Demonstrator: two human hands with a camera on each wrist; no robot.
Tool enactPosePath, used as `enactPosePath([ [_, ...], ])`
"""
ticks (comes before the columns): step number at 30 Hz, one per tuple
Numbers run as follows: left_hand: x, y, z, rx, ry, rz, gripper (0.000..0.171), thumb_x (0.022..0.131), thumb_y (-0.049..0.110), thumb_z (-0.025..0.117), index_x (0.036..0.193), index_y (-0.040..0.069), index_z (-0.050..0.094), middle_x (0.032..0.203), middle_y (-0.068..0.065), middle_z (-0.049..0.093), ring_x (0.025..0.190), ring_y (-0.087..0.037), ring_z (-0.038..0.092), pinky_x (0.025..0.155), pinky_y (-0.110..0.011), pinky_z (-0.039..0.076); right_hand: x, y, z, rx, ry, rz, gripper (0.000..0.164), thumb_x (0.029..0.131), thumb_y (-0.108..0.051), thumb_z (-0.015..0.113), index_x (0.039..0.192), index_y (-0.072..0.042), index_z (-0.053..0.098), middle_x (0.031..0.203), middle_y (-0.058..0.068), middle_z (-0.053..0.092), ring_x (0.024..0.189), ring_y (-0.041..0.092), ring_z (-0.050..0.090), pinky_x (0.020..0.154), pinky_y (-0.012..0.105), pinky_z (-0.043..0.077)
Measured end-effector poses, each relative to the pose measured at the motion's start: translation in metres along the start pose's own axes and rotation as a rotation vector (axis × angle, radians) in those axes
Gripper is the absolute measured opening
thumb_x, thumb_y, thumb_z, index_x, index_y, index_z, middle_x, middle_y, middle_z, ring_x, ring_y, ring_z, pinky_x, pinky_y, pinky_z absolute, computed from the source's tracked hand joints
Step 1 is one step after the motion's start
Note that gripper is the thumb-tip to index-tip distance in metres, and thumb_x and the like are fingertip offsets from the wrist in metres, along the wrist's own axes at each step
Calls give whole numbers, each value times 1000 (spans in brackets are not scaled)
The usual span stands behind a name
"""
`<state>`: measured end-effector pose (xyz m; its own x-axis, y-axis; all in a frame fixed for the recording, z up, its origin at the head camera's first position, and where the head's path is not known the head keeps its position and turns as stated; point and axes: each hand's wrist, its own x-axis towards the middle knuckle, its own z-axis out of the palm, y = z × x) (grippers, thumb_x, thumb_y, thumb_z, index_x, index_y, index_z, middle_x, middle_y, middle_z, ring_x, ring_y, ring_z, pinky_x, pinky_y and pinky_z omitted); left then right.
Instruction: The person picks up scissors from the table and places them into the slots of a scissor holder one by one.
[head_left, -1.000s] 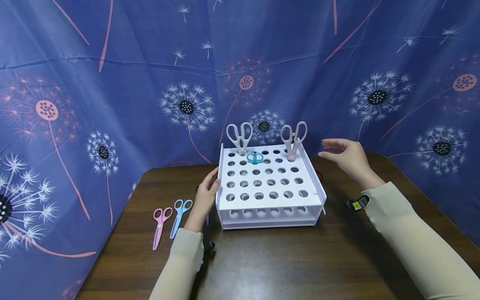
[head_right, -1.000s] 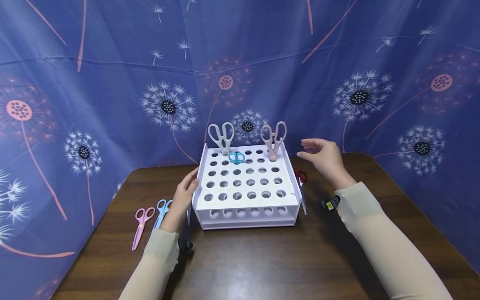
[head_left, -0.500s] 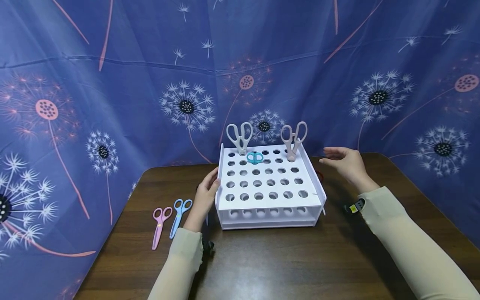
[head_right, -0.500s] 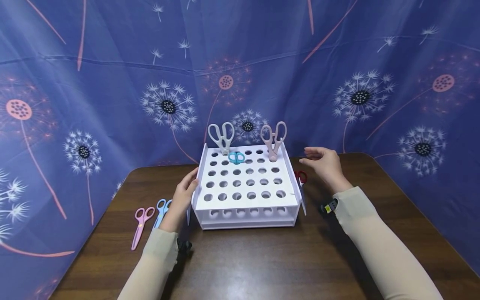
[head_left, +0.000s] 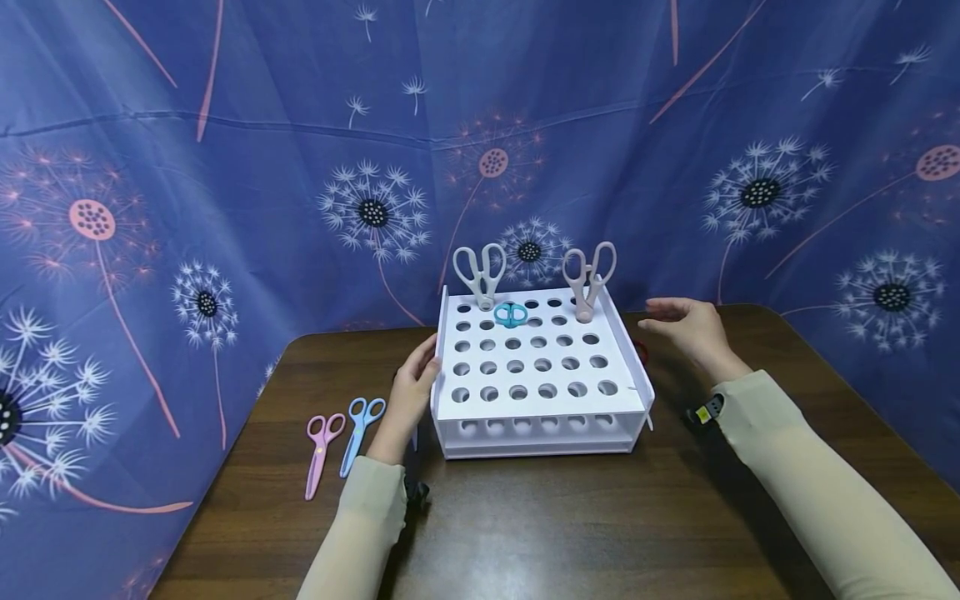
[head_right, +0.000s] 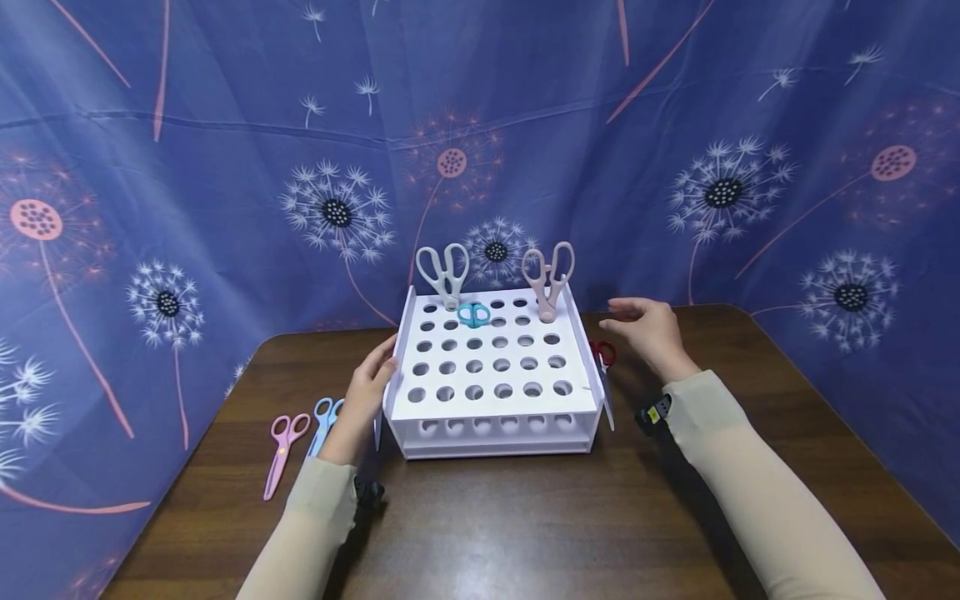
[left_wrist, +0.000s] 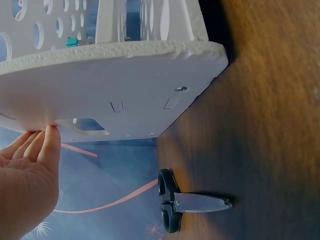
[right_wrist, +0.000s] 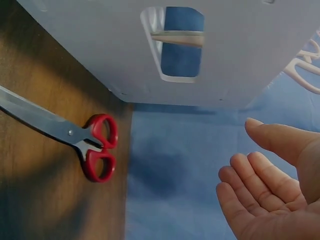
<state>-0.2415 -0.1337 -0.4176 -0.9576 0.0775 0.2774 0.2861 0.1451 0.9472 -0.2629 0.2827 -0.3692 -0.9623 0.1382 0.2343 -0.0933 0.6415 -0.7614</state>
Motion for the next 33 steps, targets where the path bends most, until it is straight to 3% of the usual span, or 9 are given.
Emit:
enactPosePath([
  [4, -1, 1, -1, -3, 0, -4, 45, 102, 15, 46, 146, 8, 42, 144, -17, 49, 130, -30, 49, 107, -44, 39, 1, 2, 5, -8, -23, 41, 53, 83, -27, 77, 128, -2, 62, 125, 20, 64, 85, -3, 59, 74, 11, 44],
  [6, -1, 1, -1, -8, 0, -1, 45, 102, 14, 46, 146, 7, 42, 144, -18, 49, 130, -31, 49, 108, -44, 38, 1, 3, 7, -1, -43, 62, 56, 83, -27, 77, 130, -2, 60, 127, 20, 63, 95, 11, 64, 76, 15, 45],
  [11, -1, 2, -1, -3, 1, 0, 45, 102, 14, 46, 146, 7, 42, 145, -18, 49, 131, -31, 48, 108, -45, 38, 5, 8, 12, -9, -82, 97, 58, 83, -27, 77, 131, -1, 58, 128, 22, 61, 112, 34, 61, 85, 29, 47],
  [18, -1, 3, 0, -12, 6, 2, 45, 101, 14, 48, 145, 5, 43, 144, -19, 49, 131, -32, 49, 108, -45, 39, 10, 19, 19, -54, -91, 106, 59, 81, -30, 77, 130, 0, 59, 128, 24, 61, 116, 39, 58, 97, 47, 44],
  [25, -1, 3, 0, -6, 5, 8, 46, 101, 15, 49, 145, 3, 42, 144, -20, 49, 130, -32, 49, 107, -43, 40, 14, 28, 26, -133, -99, 80, 56, 82, -28, 74, 126, 5, 60, 130, 29, 56, 121, 45, 50, 101, 53, 39],
  [28, -1, 2, 0, -1, 3, 14, 46, 102, 16, 48, 146, 3, 41, 144, -20, 48, 131, -32, 49, 107, -42, 40, 15, 30, 30, -140, -117, 92, 54, 82, -25, 73, 124, 7, 60, 128, 30, 57, 115, 43, 54, 97, 50, 41],
  [33, 0, -1, 0, -10, -3, 18, 47, 102, 15, 48, 146, 2, 41, 145, -21, 47, 132, -33, 47, 109, -43, 38, 18, 38, 36, -146, -151, 122, 56, 81, -23, 73, 126, 8, 58, 121, 29, 62, 93, 30, 60, 75, 30, 46],
])
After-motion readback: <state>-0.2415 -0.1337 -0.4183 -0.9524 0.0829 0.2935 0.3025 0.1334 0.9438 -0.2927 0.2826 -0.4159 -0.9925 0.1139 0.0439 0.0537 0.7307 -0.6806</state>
